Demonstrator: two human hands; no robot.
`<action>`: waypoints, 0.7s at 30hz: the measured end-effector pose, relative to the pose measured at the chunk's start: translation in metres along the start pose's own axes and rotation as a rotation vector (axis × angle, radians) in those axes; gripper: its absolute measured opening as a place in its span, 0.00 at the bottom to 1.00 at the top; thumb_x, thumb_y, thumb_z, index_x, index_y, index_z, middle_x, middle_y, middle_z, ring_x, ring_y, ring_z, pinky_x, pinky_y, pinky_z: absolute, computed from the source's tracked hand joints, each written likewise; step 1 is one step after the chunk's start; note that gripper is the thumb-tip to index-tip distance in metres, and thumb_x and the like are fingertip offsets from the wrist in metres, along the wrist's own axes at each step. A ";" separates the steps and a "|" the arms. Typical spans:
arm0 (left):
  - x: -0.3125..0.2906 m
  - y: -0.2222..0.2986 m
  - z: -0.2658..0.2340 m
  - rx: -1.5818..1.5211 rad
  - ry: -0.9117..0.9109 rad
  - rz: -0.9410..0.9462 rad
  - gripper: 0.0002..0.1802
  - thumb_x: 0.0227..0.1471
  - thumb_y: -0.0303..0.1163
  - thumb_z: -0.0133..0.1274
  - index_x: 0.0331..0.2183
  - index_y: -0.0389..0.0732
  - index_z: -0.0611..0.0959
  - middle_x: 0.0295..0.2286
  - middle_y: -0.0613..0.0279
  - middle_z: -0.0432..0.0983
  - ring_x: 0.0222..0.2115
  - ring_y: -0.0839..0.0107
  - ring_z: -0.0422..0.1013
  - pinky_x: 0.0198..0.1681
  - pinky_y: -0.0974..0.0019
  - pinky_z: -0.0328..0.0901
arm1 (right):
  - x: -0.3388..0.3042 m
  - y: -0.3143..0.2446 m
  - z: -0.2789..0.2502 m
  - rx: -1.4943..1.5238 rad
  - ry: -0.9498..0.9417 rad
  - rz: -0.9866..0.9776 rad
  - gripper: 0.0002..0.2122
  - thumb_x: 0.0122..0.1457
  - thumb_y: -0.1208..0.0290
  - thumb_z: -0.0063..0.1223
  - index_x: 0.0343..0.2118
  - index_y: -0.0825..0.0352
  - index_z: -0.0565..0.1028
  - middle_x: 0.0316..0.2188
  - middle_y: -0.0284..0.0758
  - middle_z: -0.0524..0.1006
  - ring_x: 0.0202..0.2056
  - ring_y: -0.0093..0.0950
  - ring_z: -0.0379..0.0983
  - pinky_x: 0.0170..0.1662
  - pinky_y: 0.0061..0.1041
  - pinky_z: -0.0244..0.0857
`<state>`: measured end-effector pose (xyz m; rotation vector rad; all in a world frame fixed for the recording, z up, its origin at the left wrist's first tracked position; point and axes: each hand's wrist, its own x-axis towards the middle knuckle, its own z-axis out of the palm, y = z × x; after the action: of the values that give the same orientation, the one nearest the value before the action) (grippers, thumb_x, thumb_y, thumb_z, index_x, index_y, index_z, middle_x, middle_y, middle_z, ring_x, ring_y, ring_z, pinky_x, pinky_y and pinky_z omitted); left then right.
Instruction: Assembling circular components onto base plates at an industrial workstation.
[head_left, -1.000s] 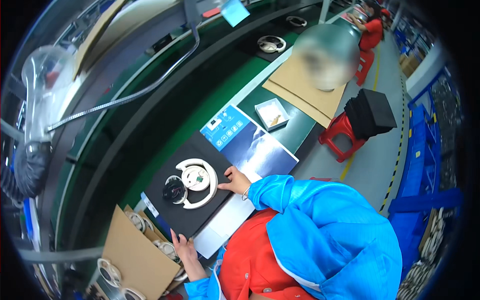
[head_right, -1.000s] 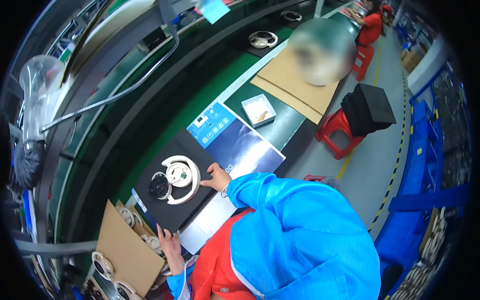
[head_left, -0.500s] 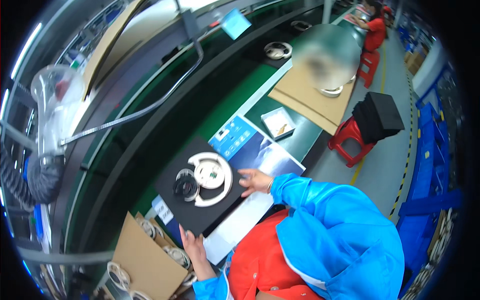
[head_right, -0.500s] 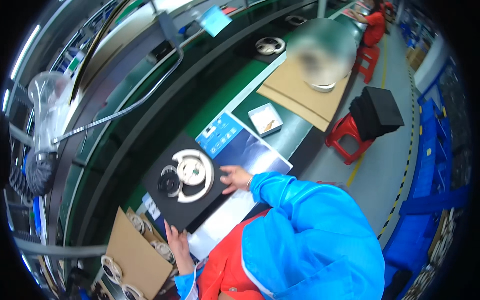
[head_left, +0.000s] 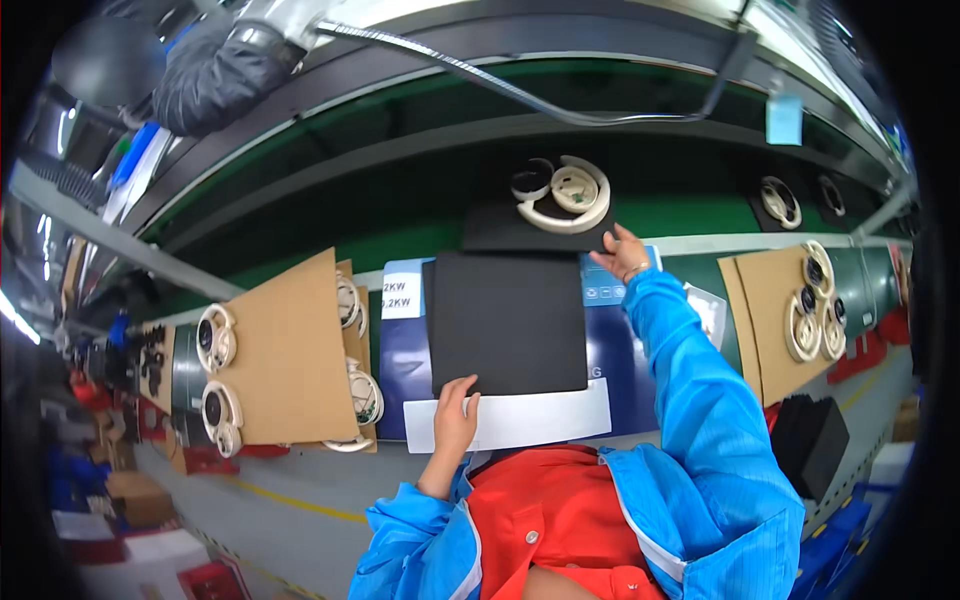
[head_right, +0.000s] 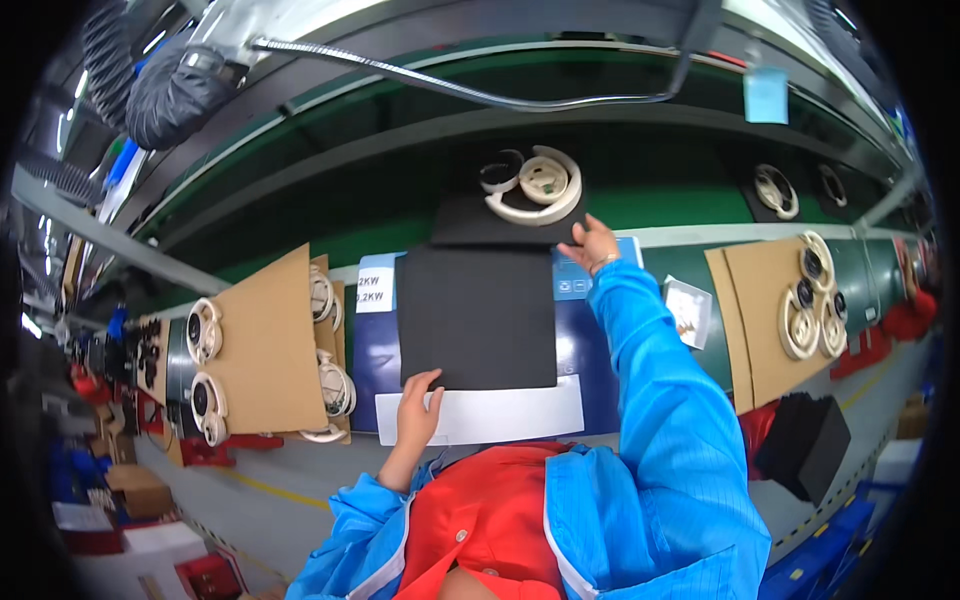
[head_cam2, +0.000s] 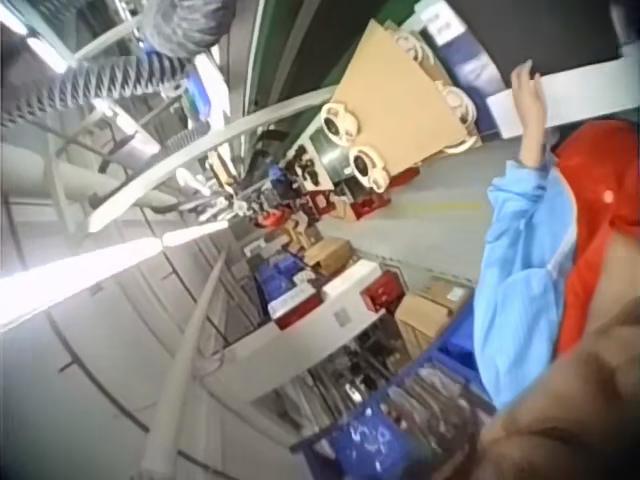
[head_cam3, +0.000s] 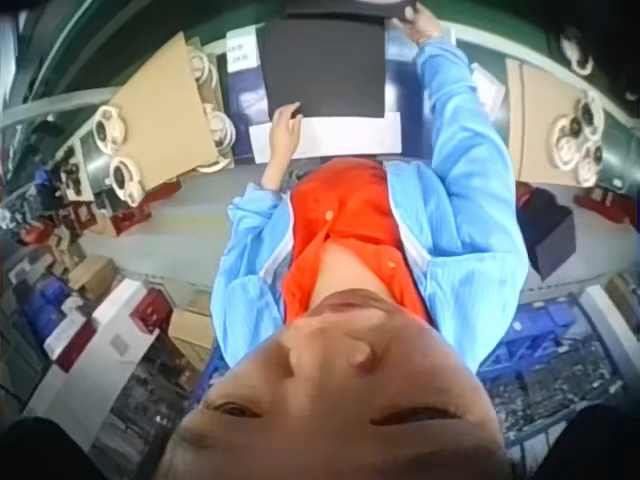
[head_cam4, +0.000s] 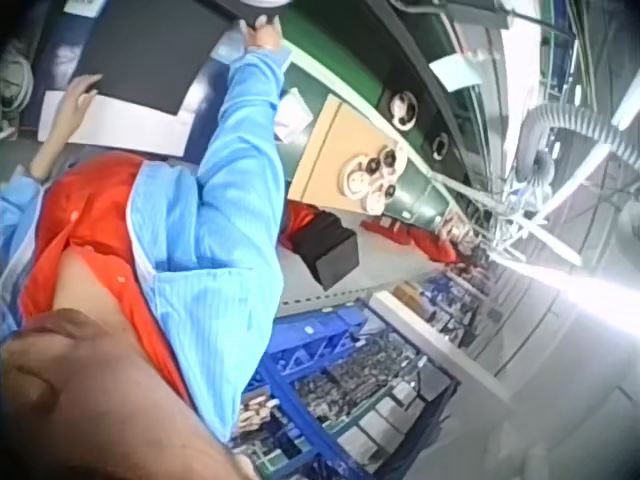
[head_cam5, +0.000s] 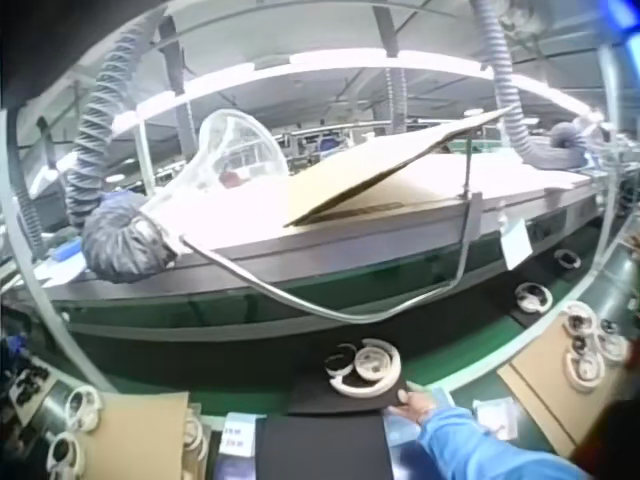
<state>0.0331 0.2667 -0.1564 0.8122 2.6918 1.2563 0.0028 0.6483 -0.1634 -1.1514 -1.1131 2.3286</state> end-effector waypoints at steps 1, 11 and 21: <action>-0.004 0.004 -0.002 -0.002 -0.024 -0.028 0.14 0.45 0.26 0.48 0.38 0.40 0.74 0.35 0.56 0.69 0.36 0.61 0.66 0.39 0.67 0.62 | 0.023 0.000 0.002 -0.030 -0.024 0.008 0.26 0.53 0.81 0.39 0.55 0.60 0.48 0.36 0.34 0.66 0.32 0.31 0.69 0.34 0.31 0.71; -0.025 0.007 0.005 0.048 -0.031 -0.128 0.12 0.43 0.22 0.47 0.35 0.39 0.75 0.35 0.56 0.68 0.37 0.59 0.66 0.39 0.65 0.61 | 0.105 -0.003 0.065 -0.245 -0.099 0.026 0.26 0.51 0.77 0.47 0.52 0.75 0.50 0.49 0.40 0.57 0.44 0.32 0.63 0.38 0.25 0.70; -0.001 0.010 0.026 0.107 -0.245 0.129 0.08 0.37 0.28 0.54 0.27 0.40 0.77 0.24 0.62 0.69 0.26 0.63 0.67 0.31 0.64 0.62 | -0.046 -0.002 0.027 -1.251 -0.520 -0.501 0.13 0.52 0.66 0.48 0.37 0.70 0.71 0.28 0.35 0.75 0.28 0.22 0.70 0.34 0.18 0.64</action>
<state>0.0455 0.2899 -0.1662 1.0903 2.5616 0.9670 0.0108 0.6092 -0.1273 -0.3458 -2.8208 1.4232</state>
